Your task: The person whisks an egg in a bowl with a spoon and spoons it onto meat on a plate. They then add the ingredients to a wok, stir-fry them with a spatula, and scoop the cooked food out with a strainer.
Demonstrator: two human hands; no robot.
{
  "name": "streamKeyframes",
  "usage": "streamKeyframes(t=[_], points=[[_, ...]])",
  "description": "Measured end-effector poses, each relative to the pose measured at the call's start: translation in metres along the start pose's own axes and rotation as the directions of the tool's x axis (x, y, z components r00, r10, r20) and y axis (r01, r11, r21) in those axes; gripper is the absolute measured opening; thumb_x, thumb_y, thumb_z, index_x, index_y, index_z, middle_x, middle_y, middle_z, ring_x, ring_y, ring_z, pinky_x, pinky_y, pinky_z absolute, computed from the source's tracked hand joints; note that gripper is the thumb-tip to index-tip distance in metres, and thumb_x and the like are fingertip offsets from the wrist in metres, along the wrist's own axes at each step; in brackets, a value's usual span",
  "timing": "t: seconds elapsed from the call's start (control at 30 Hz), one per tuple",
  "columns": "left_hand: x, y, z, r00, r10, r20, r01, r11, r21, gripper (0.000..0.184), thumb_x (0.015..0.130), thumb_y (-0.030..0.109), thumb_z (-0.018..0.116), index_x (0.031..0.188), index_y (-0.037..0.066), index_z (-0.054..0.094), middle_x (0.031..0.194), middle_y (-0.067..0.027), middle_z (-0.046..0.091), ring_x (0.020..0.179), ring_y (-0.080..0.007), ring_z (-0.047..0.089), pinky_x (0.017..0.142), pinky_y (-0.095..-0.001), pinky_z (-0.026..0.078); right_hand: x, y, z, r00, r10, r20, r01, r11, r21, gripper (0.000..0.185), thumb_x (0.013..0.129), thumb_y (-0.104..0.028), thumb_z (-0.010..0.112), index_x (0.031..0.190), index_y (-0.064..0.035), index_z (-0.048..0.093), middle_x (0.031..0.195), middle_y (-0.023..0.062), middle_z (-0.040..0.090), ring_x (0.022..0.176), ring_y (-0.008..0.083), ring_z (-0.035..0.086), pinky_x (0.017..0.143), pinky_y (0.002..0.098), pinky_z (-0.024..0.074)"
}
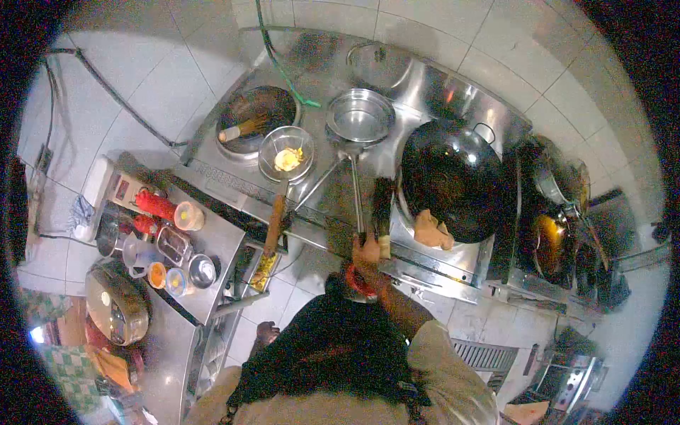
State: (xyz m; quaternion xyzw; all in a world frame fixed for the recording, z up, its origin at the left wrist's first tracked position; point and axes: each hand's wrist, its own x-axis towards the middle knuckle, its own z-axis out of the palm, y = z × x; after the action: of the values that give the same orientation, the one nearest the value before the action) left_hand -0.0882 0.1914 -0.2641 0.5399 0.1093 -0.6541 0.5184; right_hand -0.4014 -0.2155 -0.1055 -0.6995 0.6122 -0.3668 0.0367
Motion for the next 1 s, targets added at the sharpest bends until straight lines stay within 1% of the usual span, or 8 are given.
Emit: streamKeyframes(t=[0.07, 0.2, 0.3, 0.4, 0.57, 0.7, 0.83, 1.0], points=[[0.001, 0.007, 0.001, 0.999, 0.008, -0.038, -0.010, 0.998, -0.059, 0.029, 0.091, 0.020, 0.064, 0.109, -0.003, 0.058, 0.078, -0.0218, 0.067, 0.062, -0.0323, 0.067, 0.049, -0.0384, 0.055, -0.005, -0.020, -0.006, 0.866, 0.364, 0.344, -0.414, 0.907, 0.082, 0.033, 0.096, -0.034, 0.060, 0.105, -0.0017, 0.057, 0.082, 0.0229, 0.064, 0.077, 0.0450, 0.063, 0.069, 0.0507, 0.0483], [-0.004, 0.001, -0.007, 0.998, 0.050, 0.026, -0.052, 0.994, 0.099, 0.036, 0.091, 0.029, 0.066, 0.112, 0.001, 0.059, 0.087, -0.0203, 0.068, 0.066, -0.0323, 0.068, 0.052, -0.0378, 0.055, -0.019, -0.004, 0.020, 0.885, 0.346, 0.313, -0.407, 0.900, 0.157, 0.036, 0.095, -0.036, 0.060, 0.106, -0.0010, 0.057, 0.081, 0.0226, 0.065, 0.074, 0.0438, 0.063, 0.068, 0.0510, 0.0493], [-0.010, 0.009, 0.020, 0.981, -0.186, 0.051, 0.193, 0.963, -0.189, 0.040, 0.089, 0.033, 0.068, 0.116, 0.005, 0.060, 0.093, -0.0212, 0.068, 0.070, -0.0321, 0.068, 0.059, -0.0411, 0.055, -0.007, 0.002, 0.024, 0.905, 0.318, 0.282, -0.329, 0.944, -0.012, 0.034, 0.095, -0.034, 0.060, 0.101, -0.0003, 0.060, 0.082, 0.0246, 0.066, 0.075, 0.0450, 0.063, 0.068, 0.0516, 0.0503], [0.002, 0.021, 0.003, 0.999, 0.006, 0.039, -0.018, 0.952, 0.306, 0.038, 0.089, 0.032, 0.068, 0.114, 0.005, 0.060, 0.092, -0.0203, 0.068, 0.069, -0.0313, 0.067, 0.059, -0.0407, 0.055, 0.005, 0.004, 0.003, 0.792, 0.263, 0.551, -0.273, 0.960, -0.066, 0.035, 0.094, -0.034, 0.059, 0.098, 0.0002, 0.064, 0.085, 0.0242, 0.068, 0.078, 0.0416, 0.067, 0.068, 0.0494, 0.0532], [0.028, 0.070, 0.044, 0.989, -0.095, 0.114, 0.002, 0.774, 0.633, 0.035, 0.089, 0.031, 0.068, 0.112, 0.005, 0.061, 0.089, -0.0189, 0.068, 0.068, -0.0300, 0.067, 0.058, -0.0401, 0.055, 0.000, 0.004, 0.007, 0.833, 0.301, 0.464, -0.234, 0.952, -0.197, 0.030, 0.089, -0.028, 0.058, 0.100, -0.0005, 0.064, 0.083, 0.0222, 0.067, 0.080, 0.0392, 0.067, 0.070, 0.0499, 0.0537], [0.056, 0.093, 0.099, 0.968, -0.216, 0.132, 0.019, 0.584, 0.812, 0.033, 0.090, 0.030, 0.067, 0.110, 0.005, 0.061, 0.087, -0.0177, 0.068, 0.068, -0.0290, 0.066, 0.058, -0.0396, 0.054, -0.019, 0.008, -0.025, 0.869, 0.215, 0.446, -0.229, 0.973, -0.024, 0.028, 0.085, -0.023, 0.058, 0.102, -0.0011, 0.064, 0.082, 0.0206, 0.067, 0.081, 0.0373, 0.067, 0.071, 0.0503, 0.0541], [0.080, 0.098, 0.158, 0.937, -0.320, 0.140, -0.009, 0.379, 0.925, 0.030, 0.090, 0.028, 0.067, 0.107, 0.005, 0.062, 0.085, -0.0165, 0.067, 0.067, -0.0279, 0.066, 0.058, -0.0391, 0.054, -0.066, 0.006, -0.086, 0.859, 0.112, 0.500, -0.356, 0.831, 0.426, 0.025, 0.085, -0.025, 0.058, 0.099, -0.0059, 0.065, 0.084, 0.0171, 0.067, 0.084, 0.0377, 0.066, 0.074, 0.0485, 0.0536], [0.097, 0.072, 0.236, 0.881, -0.449, 0.150, -0.110, 0.113, 0.987, 0.027, 0.090, 0.027, 0.067, 0.105, 0.005, 0.062, 0.083, -0.0151, 0.067, 0.066, -0.0266, 0.066, 0.057, -0.0385, 0.054, -0.175, 0.027, -0.222, 0.802, 0.231, 0.552, -0.454, 0.835, 0.311, 0.028, 0.088, -0.032, 0.059, 0.101, -0.0082, 0.066, 0.090, 0.0166, 0.068, 0.091, 0.0371, 0.066, 0.078, 0.0498, 0.0520]])
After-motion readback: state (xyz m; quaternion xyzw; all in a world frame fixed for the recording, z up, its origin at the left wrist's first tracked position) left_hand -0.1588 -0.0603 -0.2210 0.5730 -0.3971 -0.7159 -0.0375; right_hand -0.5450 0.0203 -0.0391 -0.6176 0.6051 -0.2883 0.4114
